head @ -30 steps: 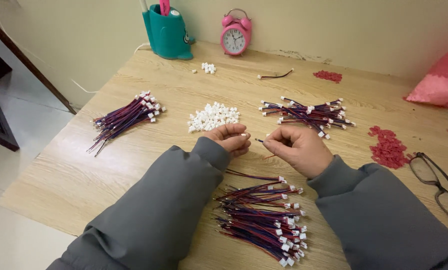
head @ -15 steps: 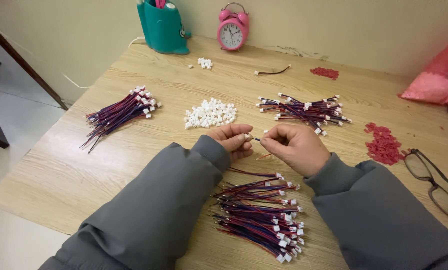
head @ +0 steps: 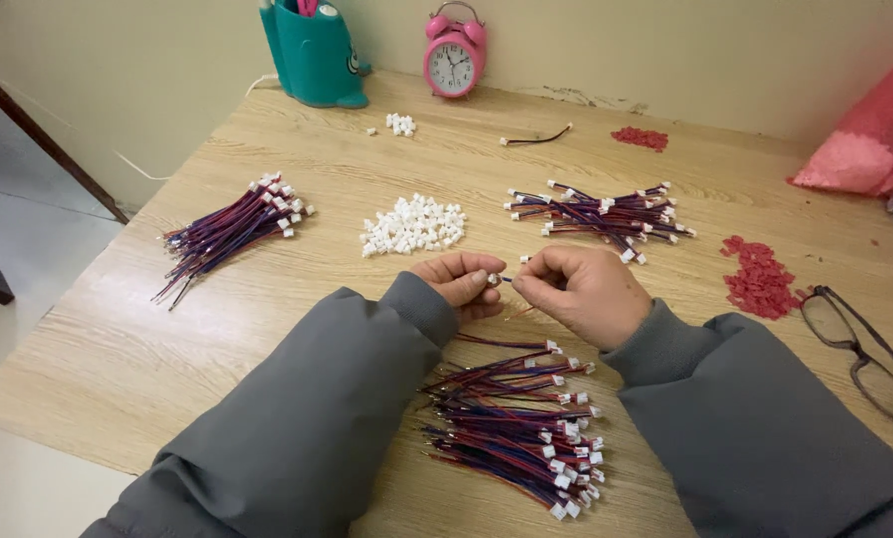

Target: Assembling small electronic wire harnesses by manually attaching plastic connectors to the ends of wires.

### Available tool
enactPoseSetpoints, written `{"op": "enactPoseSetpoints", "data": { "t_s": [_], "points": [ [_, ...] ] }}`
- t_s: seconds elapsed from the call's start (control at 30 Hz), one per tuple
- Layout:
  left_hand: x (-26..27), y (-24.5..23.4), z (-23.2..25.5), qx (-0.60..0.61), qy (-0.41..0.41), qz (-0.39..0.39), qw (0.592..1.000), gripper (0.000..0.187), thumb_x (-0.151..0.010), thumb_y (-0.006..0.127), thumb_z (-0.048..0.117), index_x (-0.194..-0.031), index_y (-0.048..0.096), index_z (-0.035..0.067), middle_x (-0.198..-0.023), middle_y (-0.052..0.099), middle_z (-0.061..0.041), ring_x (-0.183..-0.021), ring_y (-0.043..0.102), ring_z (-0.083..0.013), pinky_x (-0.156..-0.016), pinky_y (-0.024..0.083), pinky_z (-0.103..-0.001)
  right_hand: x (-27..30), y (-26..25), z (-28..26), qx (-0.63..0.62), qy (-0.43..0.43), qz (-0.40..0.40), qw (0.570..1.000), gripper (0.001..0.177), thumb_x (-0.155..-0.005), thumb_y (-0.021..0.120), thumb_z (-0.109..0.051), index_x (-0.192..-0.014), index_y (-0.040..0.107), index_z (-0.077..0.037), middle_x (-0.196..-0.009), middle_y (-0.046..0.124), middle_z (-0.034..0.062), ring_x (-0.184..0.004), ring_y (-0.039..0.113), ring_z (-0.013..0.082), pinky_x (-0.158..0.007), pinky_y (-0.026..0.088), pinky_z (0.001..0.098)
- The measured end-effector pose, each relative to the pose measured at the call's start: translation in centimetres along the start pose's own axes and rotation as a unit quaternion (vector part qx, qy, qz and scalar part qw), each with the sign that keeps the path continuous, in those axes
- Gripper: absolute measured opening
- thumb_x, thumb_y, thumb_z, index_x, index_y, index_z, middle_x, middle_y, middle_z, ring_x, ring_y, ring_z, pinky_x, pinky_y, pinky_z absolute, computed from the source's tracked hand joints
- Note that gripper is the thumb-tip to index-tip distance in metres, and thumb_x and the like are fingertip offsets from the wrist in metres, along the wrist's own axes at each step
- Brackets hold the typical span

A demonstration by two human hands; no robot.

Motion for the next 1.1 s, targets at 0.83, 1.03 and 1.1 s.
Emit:
{"op": "enactPoseSetpoints", "data": {
  "t_s": [0.83, 1.03, 1.1],
  "points": [
    [0.1, 0.0, 1.5, -0.185, 0.073, 0.032, 0.979, 0.027, -0.090, 0.063, 0.000, -0.116, 0.065, 0.000, -0.086, 0.068, -0.013, -0.076, 0.070, -0.0189, -0.073, 0.063, -0.032, 0.3, 0.5, -0.3, 0.090, -0.024, -0.004, 0.996, 0.006, -0.079, 0.072, -0.018, -0.078, 0.074, -0.012, -0.062, 0.064, 0.0097, -0.062, 0.061, 0.0200, -0.061, 0.049, 0.0312],
    [0.3, 0.2, 1.0, -0.119, 0.047, 0.041, 0.991, 0.026, -0.092, 0.061, 0.002, -0.118, 0.062, -0.003, -0.084, 0.067, -0.015, -0.075, 0.072, -0.0220, -0.072, 0.064, -0.033, 0.2, 0.2, 0.0, 0.068, 0.004, 0.002, 0.998, 0.007, -0.079, 0.071, -0.019, -0.077, 0.074, -0.013, -0.059, 0.062, 0.0046, -0.060, 0.058, 0.0154, -0.059, 0.048, 0.0282],
    [0.6, 0.3, 0.9, -0.104, 0.021, 0.053, 0.993, 0.022, -0.094, 0.059, 0.004, -0.115, 0.064, -0.003, -0.086, 0.070, -0.018, -0.079, 0.072, -0.0237, -0.075, 0.064, -0.034, 0.1, 0.3, 0.5, 0.054, 0.019, -0.001, 0.998, 0.007, -0.080, 0.071, -0.018, -0.079, 0.075, -0.012, -0.057, 0.062, 0.0042, -0.057, 0.055, 0.0143, -0.055, 0.046, 0.0276]
  ]
}}
Point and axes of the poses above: each hand's wrist, its own x-axis away from the middle knuckle, its own y-axis out of the palm, z = x × y, the point moved 9 cm from there along -x, towards the middle knuckle
